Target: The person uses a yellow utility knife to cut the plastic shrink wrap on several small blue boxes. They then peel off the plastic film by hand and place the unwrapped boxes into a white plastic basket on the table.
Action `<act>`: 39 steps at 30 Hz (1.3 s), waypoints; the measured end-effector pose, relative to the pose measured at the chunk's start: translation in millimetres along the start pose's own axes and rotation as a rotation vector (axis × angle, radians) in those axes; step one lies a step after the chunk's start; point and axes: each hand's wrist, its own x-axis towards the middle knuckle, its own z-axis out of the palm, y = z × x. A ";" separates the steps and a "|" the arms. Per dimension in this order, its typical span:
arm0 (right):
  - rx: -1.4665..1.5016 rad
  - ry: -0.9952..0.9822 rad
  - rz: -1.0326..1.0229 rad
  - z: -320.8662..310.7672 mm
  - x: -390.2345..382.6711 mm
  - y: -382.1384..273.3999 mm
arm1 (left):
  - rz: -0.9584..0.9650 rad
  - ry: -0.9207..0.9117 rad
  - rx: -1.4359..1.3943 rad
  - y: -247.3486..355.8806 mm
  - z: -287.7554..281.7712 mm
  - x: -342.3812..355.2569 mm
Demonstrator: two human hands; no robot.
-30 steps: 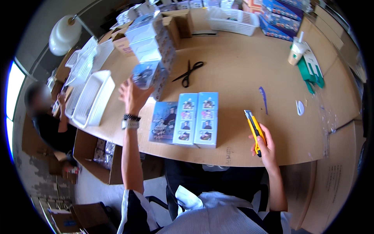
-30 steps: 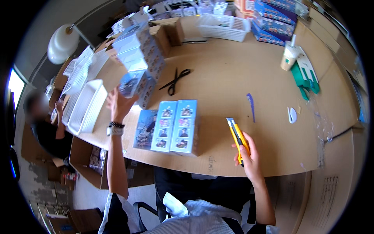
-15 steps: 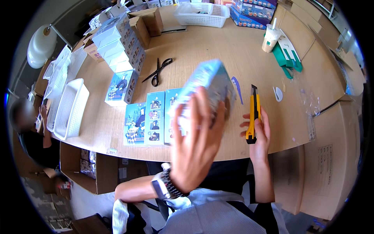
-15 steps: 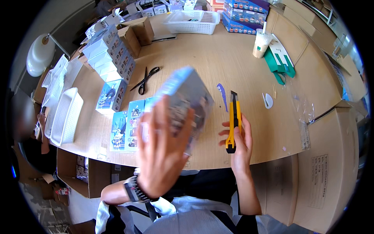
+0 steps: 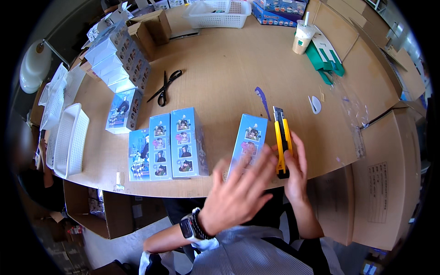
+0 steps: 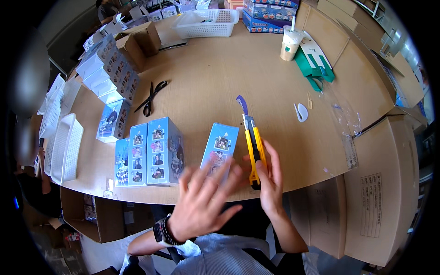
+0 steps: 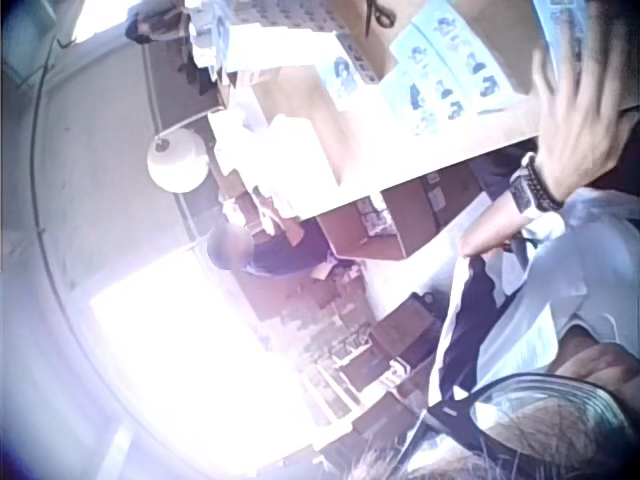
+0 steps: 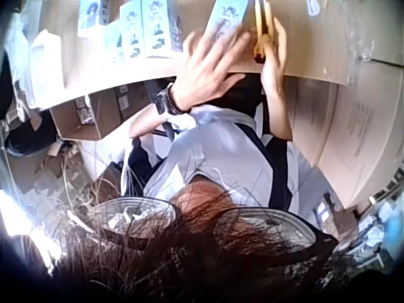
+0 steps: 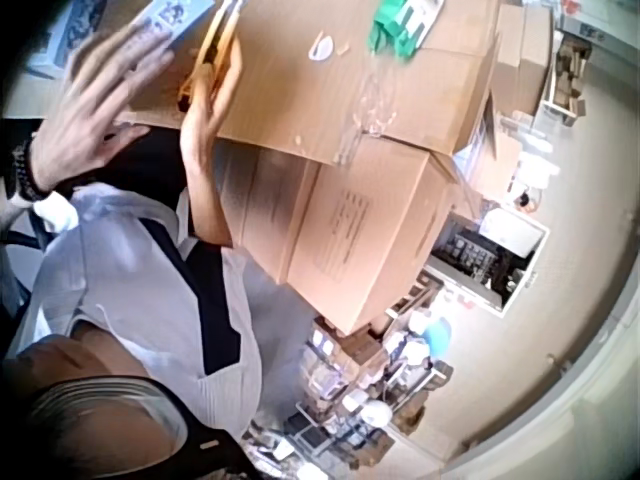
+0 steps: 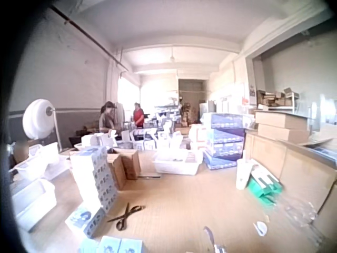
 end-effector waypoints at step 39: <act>-1.455 -0.815 -0.481 16.0 74.4 -144.0 | -0.153 0.073 0.115 27.2 25.5 -27.3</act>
